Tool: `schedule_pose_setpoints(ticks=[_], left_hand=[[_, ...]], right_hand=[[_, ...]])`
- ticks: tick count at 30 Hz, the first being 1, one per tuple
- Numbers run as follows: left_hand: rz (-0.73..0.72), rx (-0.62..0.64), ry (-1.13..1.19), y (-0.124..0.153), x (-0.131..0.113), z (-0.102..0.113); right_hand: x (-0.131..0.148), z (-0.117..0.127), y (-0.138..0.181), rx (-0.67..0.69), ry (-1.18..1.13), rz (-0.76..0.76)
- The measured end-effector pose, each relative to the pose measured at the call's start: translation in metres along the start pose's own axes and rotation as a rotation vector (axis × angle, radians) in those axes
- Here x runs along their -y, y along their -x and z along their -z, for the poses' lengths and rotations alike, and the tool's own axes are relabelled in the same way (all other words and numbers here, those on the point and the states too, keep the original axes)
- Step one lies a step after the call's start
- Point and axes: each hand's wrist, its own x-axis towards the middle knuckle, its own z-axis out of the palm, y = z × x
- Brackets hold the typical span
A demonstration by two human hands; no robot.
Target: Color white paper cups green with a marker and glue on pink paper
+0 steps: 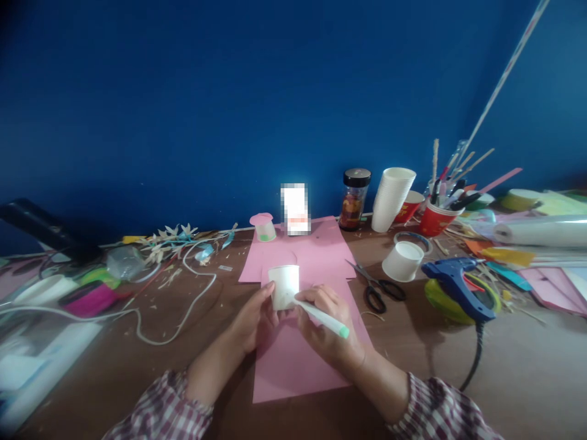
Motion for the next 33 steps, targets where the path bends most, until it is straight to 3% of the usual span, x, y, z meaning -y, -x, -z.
schedule_pose_setpoints(ticks=[33], left_hand=[[-0.048, -0.008, -0.069, 0.0032, -0.0003, -0.0013]], right_hand=[[-0.0004, -0.0008, 0.0002, 0.038, 0.028, 0.001]])
